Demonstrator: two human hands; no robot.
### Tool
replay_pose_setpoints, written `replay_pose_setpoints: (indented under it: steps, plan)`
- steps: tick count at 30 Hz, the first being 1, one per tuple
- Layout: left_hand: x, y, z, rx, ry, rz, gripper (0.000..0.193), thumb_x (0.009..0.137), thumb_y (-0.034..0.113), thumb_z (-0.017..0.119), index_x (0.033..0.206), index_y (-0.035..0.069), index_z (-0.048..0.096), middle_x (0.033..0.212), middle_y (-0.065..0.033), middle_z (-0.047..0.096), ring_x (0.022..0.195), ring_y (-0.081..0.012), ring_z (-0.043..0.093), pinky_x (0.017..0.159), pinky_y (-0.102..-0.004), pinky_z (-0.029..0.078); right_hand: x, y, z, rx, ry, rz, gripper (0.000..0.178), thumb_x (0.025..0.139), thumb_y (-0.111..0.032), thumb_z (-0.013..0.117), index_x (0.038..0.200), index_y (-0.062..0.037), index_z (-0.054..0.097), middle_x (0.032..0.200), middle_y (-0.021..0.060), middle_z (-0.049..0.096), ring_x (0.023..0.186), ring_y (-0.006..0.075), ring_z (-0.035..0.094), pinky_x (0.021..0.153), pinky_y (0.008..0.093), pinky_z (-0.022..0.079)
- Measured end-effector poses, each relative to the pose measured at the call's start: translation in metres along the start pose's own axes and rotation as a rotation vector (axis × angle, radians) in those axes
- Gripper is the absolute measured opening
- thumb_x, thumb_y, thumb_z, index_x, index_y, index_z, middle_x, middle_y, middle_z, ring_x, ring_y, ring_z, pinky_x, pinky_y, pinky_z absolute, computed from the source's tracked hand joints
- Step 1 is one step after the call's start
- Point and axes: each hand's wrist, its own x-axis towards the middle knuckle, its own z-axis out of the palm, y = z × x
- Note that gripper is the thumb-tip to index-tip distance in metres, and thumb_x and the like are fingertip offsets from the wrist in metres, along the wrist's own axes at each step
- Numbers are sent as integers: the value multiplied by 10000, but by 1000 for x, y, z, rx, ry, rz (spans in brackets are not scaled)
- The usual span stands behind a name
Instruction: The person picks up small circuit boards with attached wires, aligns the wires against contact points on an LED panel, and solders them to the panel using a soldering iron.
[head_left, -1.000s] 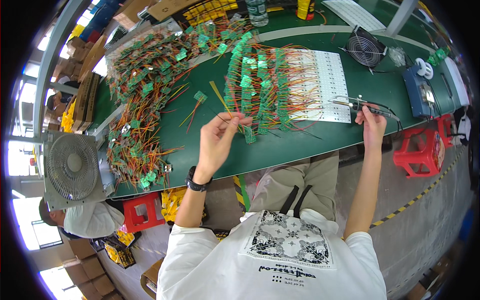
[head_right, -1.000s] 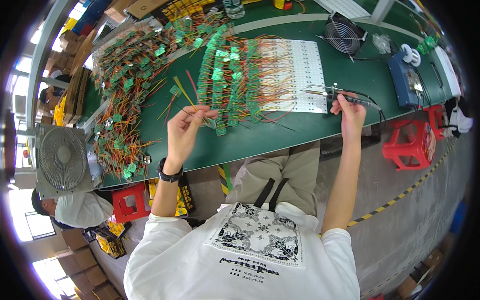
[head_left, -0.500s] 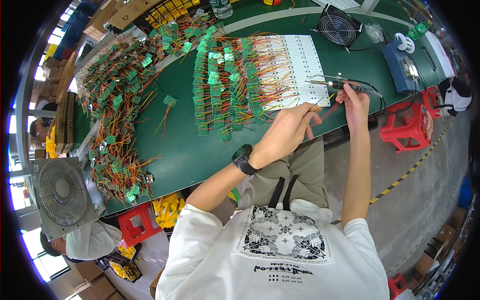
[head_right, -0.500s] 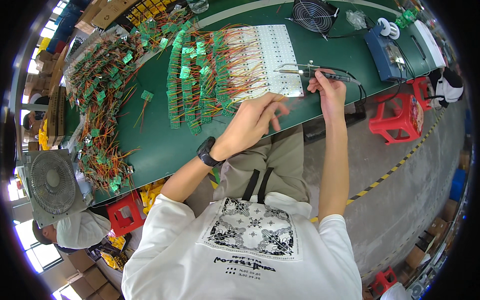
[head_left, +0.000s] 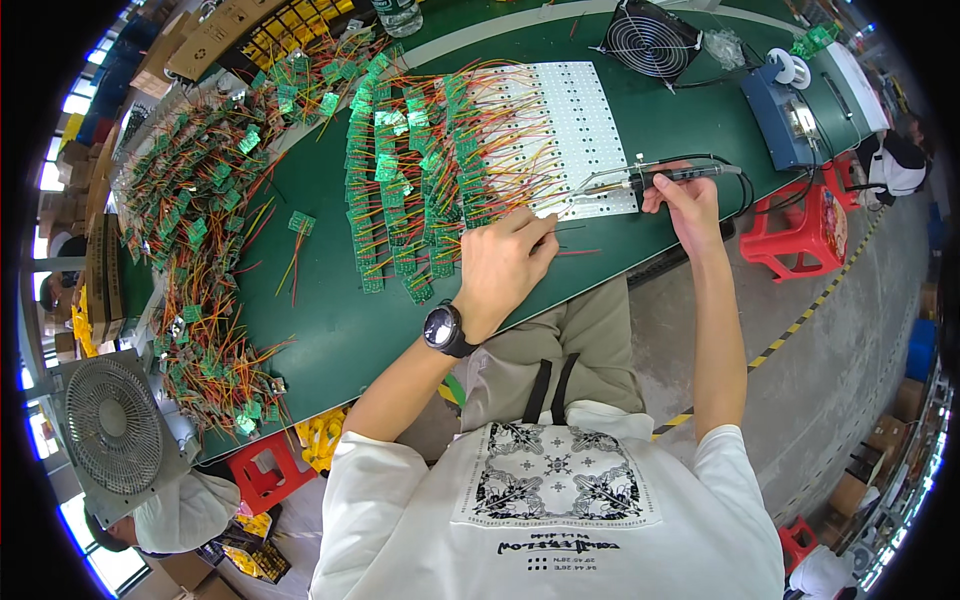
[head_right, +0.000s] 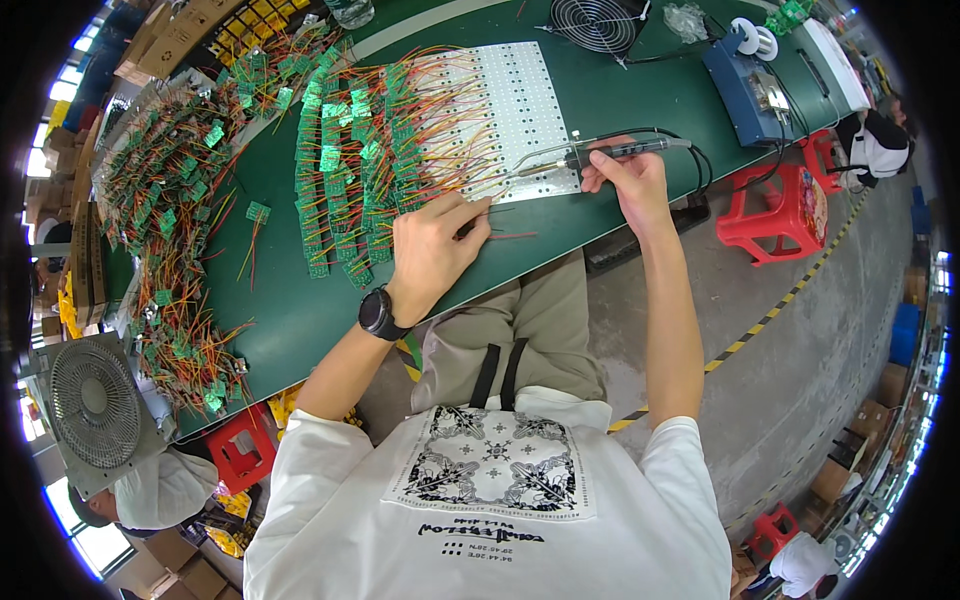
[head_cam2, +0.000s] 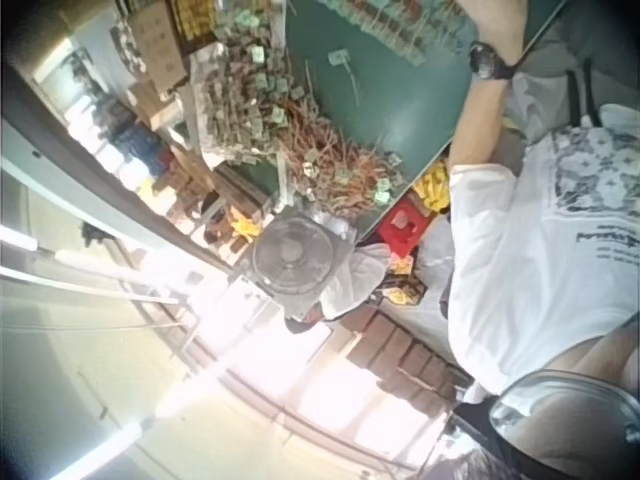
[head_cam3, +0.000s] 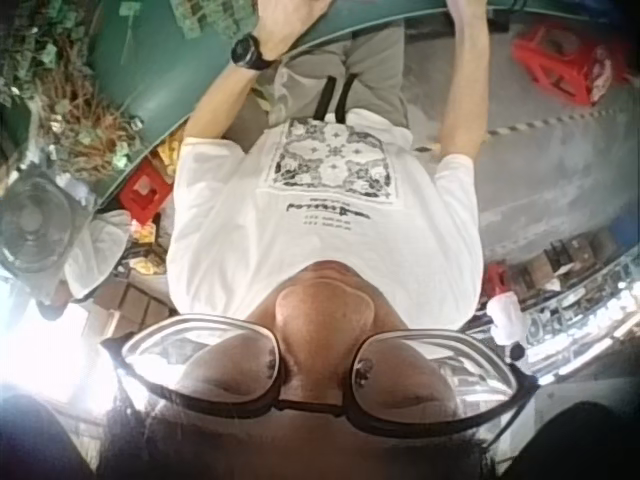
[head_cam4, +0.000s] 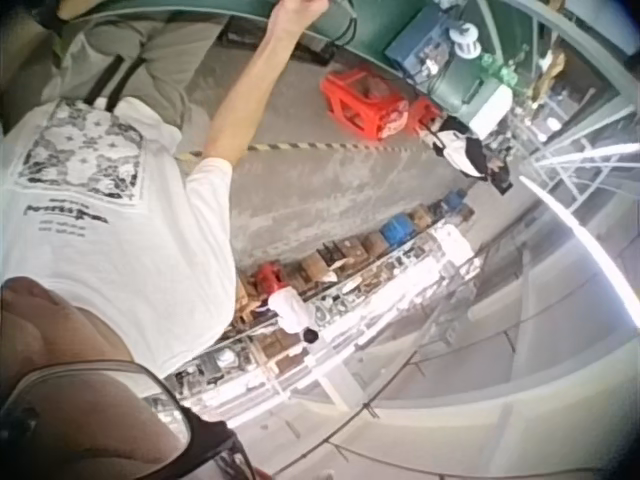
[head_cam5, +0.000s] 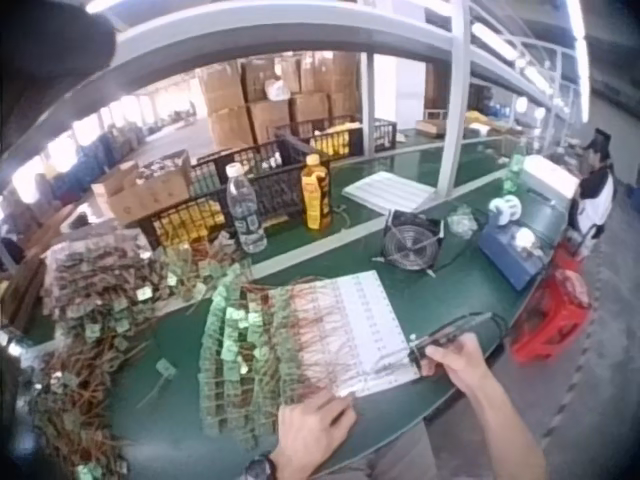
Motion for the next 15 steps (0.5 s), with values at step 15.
replay_pose_setpoints:
  steps: [15]
  plan:
    - [2, -7, -3, -232, 71, -95, 78, 751, 31, 738, 822, 27, 708, 671, -60, 620, 480, -149, 542, 464, -265, 432, -3, 5, -3, -103, -28, -30, 233, 865, -49, 673, 1043, 87, 613, 783, 139, 672, 644, 206, 663, 588, 291, 503]
